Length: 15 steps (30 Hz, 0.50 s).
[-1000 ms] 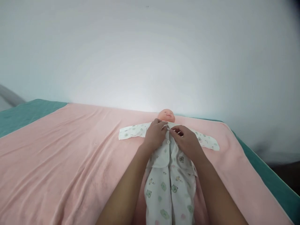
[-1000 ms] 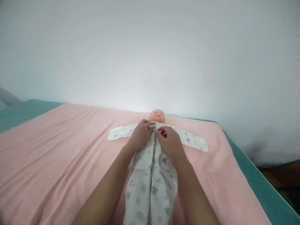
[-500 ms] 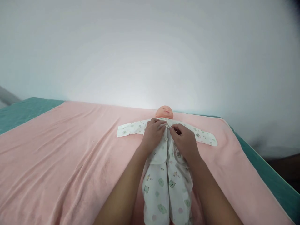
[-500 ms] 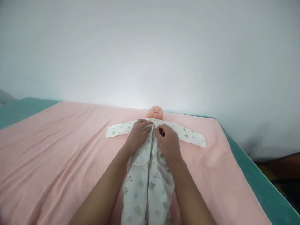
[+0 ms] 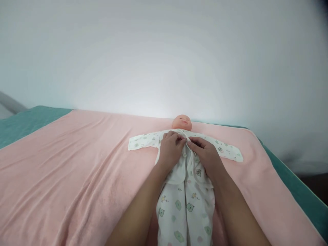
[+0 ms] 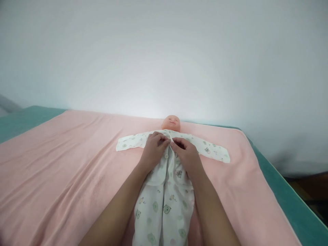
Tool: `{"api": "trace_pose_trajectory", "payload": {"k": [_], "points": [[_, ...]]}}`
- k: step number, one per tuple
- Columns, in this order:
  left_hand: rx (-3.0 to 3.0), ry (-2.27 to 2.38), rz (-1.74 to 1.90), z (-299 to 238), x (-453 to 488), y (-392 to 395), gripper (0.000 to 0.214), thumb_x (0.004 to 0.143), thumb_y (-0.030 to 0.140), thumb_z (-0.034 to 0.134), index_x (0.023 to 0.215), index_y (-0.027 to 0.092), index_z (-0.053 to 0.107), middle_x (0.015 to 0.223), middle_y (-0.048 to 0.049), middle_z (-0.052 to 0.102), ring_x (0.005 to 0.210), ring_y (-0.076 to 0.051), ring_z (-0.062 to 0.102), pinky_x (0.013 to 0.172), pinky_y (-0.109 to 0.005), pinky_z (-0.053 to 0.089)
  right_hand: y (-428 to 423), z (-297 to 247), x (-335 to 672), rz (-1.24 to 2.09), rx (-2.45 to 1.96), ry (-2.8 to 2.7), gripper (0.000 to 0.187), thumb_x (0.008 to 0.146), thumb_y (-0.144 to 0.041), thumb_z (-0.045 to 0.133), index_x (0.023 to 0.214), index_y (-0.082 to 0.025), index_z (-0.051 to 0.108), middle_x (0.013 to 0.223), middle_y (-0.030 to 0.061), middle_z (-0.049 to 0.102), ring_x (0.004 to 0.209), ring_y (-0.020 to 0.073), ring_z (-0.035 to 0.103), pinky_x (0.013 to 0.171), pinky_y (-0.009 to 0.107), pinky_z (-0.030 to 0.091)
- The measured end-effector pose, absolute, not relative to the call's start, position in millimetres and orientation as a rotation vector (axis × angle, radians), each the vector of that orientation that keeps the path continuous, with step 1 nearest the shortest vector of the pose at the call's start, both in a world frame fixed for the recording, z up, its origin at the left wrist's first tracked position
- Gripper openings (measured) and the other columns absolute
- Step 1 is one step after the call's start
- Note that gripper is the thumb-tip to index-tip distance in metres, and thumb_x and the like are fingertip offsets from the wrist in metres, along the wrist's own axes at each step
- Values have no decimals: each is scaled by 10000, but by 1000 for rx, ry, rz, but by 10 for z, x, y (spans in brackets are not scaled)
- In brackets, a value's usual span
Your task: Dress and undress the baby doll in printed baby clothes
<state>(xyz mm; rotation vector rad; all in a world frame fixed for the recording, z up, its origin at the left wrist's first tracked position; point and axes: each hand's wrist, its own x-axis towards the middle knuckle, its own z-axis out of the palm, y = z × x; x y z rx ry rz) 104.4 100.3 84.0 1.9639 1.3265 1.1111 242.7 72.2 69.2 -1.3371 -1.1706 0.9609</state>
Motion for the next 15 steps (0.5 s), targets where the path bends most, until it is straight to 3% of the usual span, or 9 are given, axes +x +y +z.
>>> {"api": "trace_pose_trajectory", "payload": {"k": [5, 10, 15], "points": [[1985, 1381, 1049, 870, 1083, 967, 122, 892, 227, 471, 835, 209, 578, 926, -20, 656, 948, -192, 534, 840, -331, 409, 720, 670, 2455, 1044, -1268, -1145, 364, 711, -418, 701, 1008, -209, 675, 906, 32, 674, 844, 190, 608, 746, 308, 485], [1918, 1369, 1029, 883, 1088, 988, 77, 866, 213, 504, 832, 218, 573, 907, -9, 666, 936, -183, 570, 832, -317, 423, 714, 689, 2400, 954, -1297, -1292, 358, 739, -399, 656, 1039, -204, 652, 750, -2, 604, 707, 156, 555, 658, 281, 449], [1775, 1289, 1066, 849, 1067, 1020, 159, 861, 225, 508, 1010, 240, 561, 931, -3, 678, 906, -162, 614, 802, -294, 457, 710, 737, 2303, 708, -1446, -1447, 287, 774, -352, 574, 1022, -229, 648, 687, -17, 570, 629, 147, 514, 603, 272, 417]]}}
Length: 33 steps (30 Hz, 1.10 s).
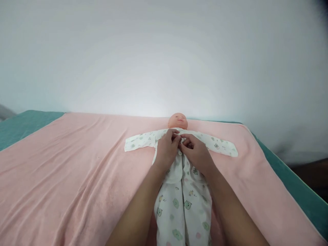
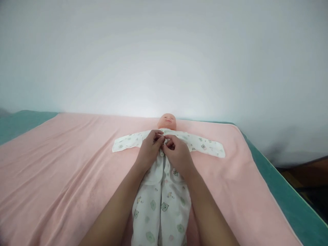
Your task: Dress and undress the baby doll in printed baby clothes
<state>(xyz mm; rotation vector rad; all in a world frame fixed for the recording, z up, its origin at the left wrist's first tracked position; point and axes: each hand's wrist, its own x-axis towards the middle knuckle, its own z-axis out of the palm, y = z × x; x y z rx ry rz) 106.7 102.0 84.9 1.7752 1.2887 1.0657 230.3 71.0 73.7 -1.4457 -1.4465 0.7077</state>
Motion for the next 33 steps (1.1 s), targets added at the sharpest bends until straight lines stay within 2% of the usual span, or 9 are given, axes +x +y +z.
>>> {"api": "trace_pose_trajectory", "payload": {"k": [4, 7, 11, 19, 22, 24, 27, 30, 33], "points": [[1673, 1211, 1069, 849, 1050, 1019, 255, 804, 218, 581, 1057, 233, 549, 906, -8, 680, 867, -149, 632, 782, -272, 476, 676, 791, 2254, 504, -1583, -1612, 292, 787, -283, 511, 1054, -281, 630, 714, -18, 596, 645, 160, 527, 579, 271, 381], [1650, 1141, 1047, 878, 1035, 1007, 210, 787, 216, 594, 995, 212, 566, 877, -14, 672, 836, -139, 633, 769, -259, 487, 655, 807, 2254, 467, -1563, -1664, 344, 796, -254, 485, 1117, -298, 599, 900, 0, 665, 775, 193, 585, 647, 296, 407], [1695, 1172, 1038, 895, 1033, 991, 235, 760, 263, 636, 984, 220, 579, 868, -10, 668, 824, -144, 629, 746, -259, 490, 649, 792, 2277, 403, -1500, -1706, 417, 771, -197, 478, 1168, -276, 579, 1107, 32, 651, 931, 230, 592, 749, 333, 424], [1715, 1108, 1064, 878, 1022, 1013, 168, 787, 240, 588, 953, 214, 596, 848, -5, 658, 822, -139, 611, 747, -252, 479, 670, 753, 2304, 436, -1492, -1576, 323, 738, -270, 581, 1059, -243, 602, 993, 33, 591, 707, 156, 526, 674, 307, 437], [1644, 1088, 1097, 887, 990, 1028, 126, 789, 250, 584, 899, 190, 600, 888, -18, 656, 836, -142, 604, 740, -250, 474, 686, 717, 2372, 632, -1404, -1497, 386, 734, -301, 630, 1111, -250, 572, 994, 22, 570, 627, 115, 477, 635, 289, 437], [1641, 1093, 1091, 891, 969, 1036, 119, 805, 277, 572, 872, 186, 608, 894, -19, 657, 839, -147, 598, 745, -258, 467, 701, 682, 2448, 856, -1269, -1415, 418, 740, -324, 653, 1139, -255, 549, 1028, 25, 566, 630, 103, 475, 619, 274, 438], [1681, 1092, 1035, 887, 959, 1047, 113, 811, 273, 566, 865, 190, 620, 871, -11, 653, 821, -144, 585, 755, -266, 458, 730, 624, 2547, 1076, -1122, -1273, 331, 768, -360, 654, 1070, -247, 577, 1000, 26, 593, 720, 123, 520, 646, 262, 443], [1772, 1136, 1034, 872, 988, 1058, 114, 790, 241, 586, 882, 195, 636, 910, -17, 629, 837, -142, 570, 778, -268, 452, 758, 585, 2575, 1101, -1146, -1171, 242, 775, -376, 656, 969, -238, 615, 838, 5, 605, 729, 138, 538, 637, 256, 437], [1833, 1194, 1040, 862, 1028, 1065, 93, 780, 236, 594, 840, 185, 644, 939, -31, 604, 839, -141, 567, 780, -270, 453, 766, 605, 2548, 1078, -1197, -1132, 235, 754, -392, 672, 924, -238, 622, 792, -7, 606, 674, 131, 530, 592, 249, 423]]}}
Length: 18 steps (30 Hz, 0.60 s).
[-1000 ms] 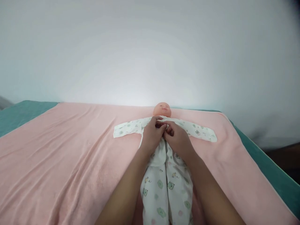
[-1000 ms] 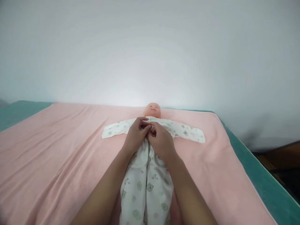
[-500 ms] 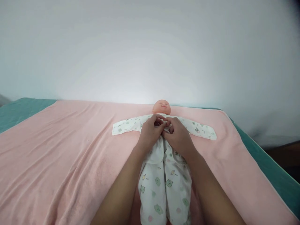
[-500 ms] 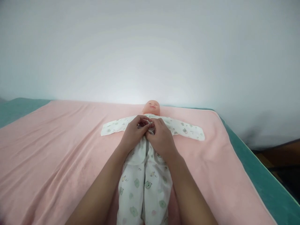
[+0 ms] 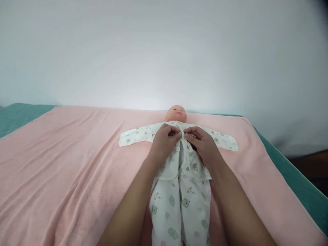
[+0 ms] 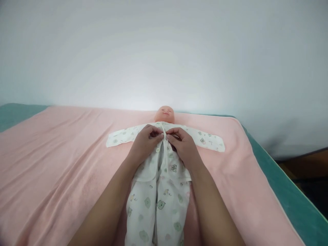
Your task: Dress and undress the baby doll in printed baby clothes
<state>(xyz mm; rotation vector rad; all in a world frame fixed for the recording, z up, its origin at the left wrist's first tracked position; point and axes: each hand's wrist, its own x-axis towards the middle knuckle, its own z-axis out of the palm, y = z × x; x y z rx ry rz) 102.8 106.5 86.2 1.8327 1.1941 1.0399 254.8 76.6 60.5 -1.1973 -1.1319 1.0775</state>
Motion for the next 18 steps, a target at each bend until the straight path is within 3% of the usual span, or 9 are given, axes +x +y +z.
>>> {"api": "trace_pose_trajectory", "payload": {"k": [7, 13, 18], "points": [[1798, 1181, 1023, 919, 1010, 1019, 70, 775, 220, 576, 775, 187, 637, 829, -8, 653, 786, -147, 578, 727, -270, 444, 673, 792, 2455, 910, -1391, -1269, 244, 736, -413, 682, 871, -210, 667, 847, 21, 653, 760, 161, 578, 679, 283, 451], [1661, 1107, 1064, 995, 987, 968, 154, 804, 312, 577, 809, 180, 656, 802, -6, 672, 751, -141, 579, 699, -261, 443, 628, 837, 2381, 903, -1343, -1032, 254, 723, -411, 688, 864, -200, 703, 684, -6, 605, 613, 118, 507, 579, 249, 428], [1688, 1101, 1076, 967, 1007, 963, 134, 812, 285, 568, 818, 183, 654, 820, -8, 680, 770, -138, 591, 720, -256, 448, 630, 807, 2386, 948, -1295, -1068, 270, 728, -401, 689, 918, -209, 693, 798, 7, 654, 701, 134, 557, 648, 260, 454]]}}
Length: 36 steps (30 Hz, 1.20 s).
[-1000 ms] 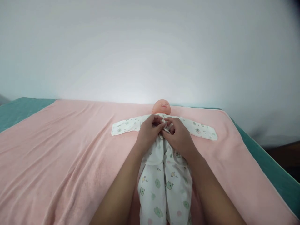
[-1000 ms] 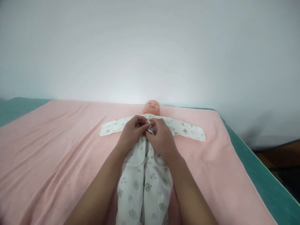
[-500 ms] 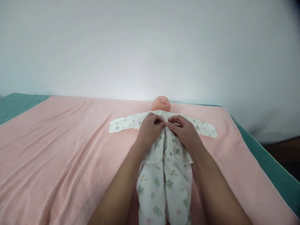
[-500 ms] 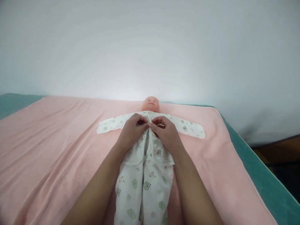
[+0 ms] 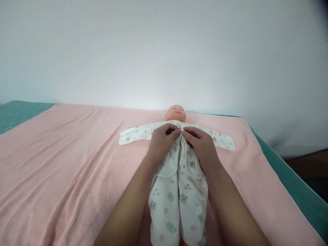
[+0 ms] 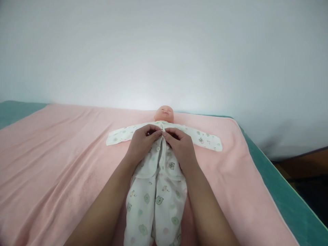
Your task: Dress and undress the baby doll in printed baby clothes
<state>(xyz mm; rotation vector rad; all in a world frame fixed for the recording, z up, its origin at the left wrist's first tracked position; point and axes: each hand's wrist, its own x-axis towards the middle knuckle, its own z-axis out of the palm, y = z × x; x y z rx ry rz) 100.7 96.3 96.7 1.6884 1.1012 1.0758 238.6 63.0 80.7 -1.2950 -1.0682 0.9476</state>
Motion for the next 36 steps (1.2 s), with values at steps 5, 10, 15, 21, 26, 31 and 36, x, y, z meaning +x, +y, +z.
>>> {"api": "trace_pose_trajectory", "payload": {"k": [5, 10, 15, 21, 26, 31, 36], "points": [[1719, 1106, 1128, 909, 1014, 973, 100, 809, 216, 552, 906, 195, 565, 846, -3, 666, 792, -133, 609, 725, -254, 454, 643, 767, 2379, 831, -1340, -1271, 244, 739, -358, 669, 924, -203, 626, 771, -2, 635, 728, 149, 580, 688, 282, 460], [1751, 1068, 1058, 903, 1015, 977, 182, 831, 249, 543, 1009, 212, 531, 826, -6, 669, 765, -136, 610, 711, -263, 451, 635, 767, 2298, 598, -1529, -1487, 206, 784, -278, 582, 985, -237, 569, 725, -26, 618, 687, 154, 578, 627, 283, 427], [1672, 1057, 1081, 900, 1009, 991, 198, 792, 206, 565, 987, 195, 533, 817, -7, 637, 771, -130, 598, 701, -249, 458, 612, 794, 2278, 538, -1624, -1574, 248, 794, -272, 529, 1040, -237, 530, 764, -14, 627, 712, 167, 582, 601, 278, 406], [1818, 1194, 1051, 887, 938, 934, 152, 746, 166, 569, 894, 186, 596, 806, -1, 600, 754, -125, 551, 707, -249, 442, 404, 953, 2346, 465, -1822, -1769, 142, 754, -305, 535, 875, -235, 506, 765, 0, 593, 622, 168, 527, 526, 284, 348], [1823, 1145, 988, 926, 797, 788, 142, 802, 264, 543, 879, 185, 632, 854, -15, 635, 778, -139, 556, 712, -261, 443, 210, 1071, 2417, 495, -1811, -1864, 95, 755, -281, 515, 684, -232, 473, 646, -2, 554, 514, 146, 455, 467, 278, 291], [2016, 962, 767, 1029, 670, 689, 141, 792, 316, 578, 800, 214, 675, 862, -14, 642, 813, -160, 563, 708, -272, 438, 127, 1042, 2501, 614, -1743, -1798, 263, 811, -349, 502, 589, -219, 454, 565, -9, 511, 505, 136, 429, 460, 269, 293], [1944, 929, 692, 1070, 648, 664, 101, 767, 286, 599, 770, 209, 664, 791, 0, 627, 747, -145, 556, 659, -269, 429, 109, 994, 2502, 857, -1569, -1518, 209, 763, -417, 599, 712, -214, 602, 641, -11, 555, 570, 136, 466, 515, 268, 365]]}}
